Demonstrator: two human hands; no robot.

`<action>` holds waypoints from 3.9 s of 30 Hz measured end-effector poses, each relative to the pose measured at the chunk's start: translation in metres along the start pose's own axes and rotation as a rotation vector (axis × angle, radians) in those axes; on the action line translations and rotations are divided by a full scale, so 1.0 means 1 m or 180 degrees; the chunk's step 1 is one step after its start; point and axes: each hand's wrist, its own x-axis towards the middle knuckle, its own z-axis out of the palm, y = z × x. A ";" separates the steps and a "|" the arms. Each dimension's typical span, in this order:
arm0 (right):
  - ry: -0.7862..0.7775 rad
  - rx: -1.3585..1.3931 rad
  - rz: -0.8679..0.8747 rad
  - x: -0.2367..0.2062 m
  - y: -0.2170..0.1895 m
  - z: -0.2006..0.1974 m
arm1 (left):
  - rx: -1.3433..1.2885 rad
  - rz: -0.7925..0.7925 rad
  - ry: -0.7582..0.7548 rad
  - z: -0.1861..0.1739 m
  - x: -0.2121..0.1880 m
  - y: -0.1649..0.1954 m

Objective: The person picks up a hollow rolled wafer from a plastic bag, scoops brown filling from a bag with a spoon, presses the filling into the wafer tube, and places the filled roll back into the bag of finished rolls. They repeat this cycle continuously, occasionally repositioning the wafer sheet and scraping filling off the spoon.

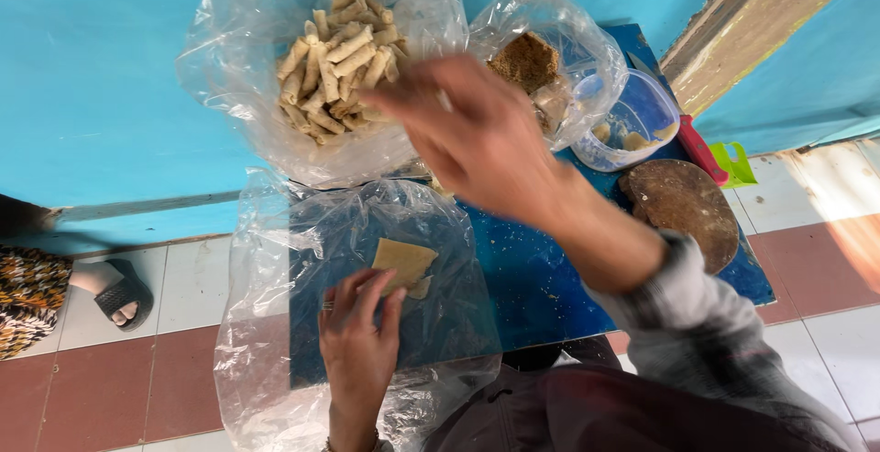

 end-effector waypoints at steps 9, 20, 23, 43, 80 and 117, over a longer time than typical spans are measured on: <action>0.0077 -0.0240 0.0102 0.021 0.007 0.021 | 0.0478 0.0102 -0.0022 0.024 0.000 -0.023; -0.1313 0.0702 0.0796 -0.092 -0.064 0.071 | 0.0005 0.0075 0.0367 0.029 0.008 -0.033; -0.1494 0.1151 0.1066 -0.093 -0.041 0.082 | -0.0068 -0.0006 0.0491 0.025 0.011 -0.033; -0.1050 0.0303 0.1748 -0.184 0.000 -0.061 | -0.0581 0.0827 -0.0367 0.105 0.034 0.072; -0.2918 -0.1376 0.2440 -0.212 0.138 -0.141 | -0.0119 0.1385 -0.0992 0.110 -0.018 0.059; -0.1823 -0.0168 0.1859 -0.220 -0.026 -0.047 | 0.0043 0.1465 -0.0842 0.115 -0.021 0.055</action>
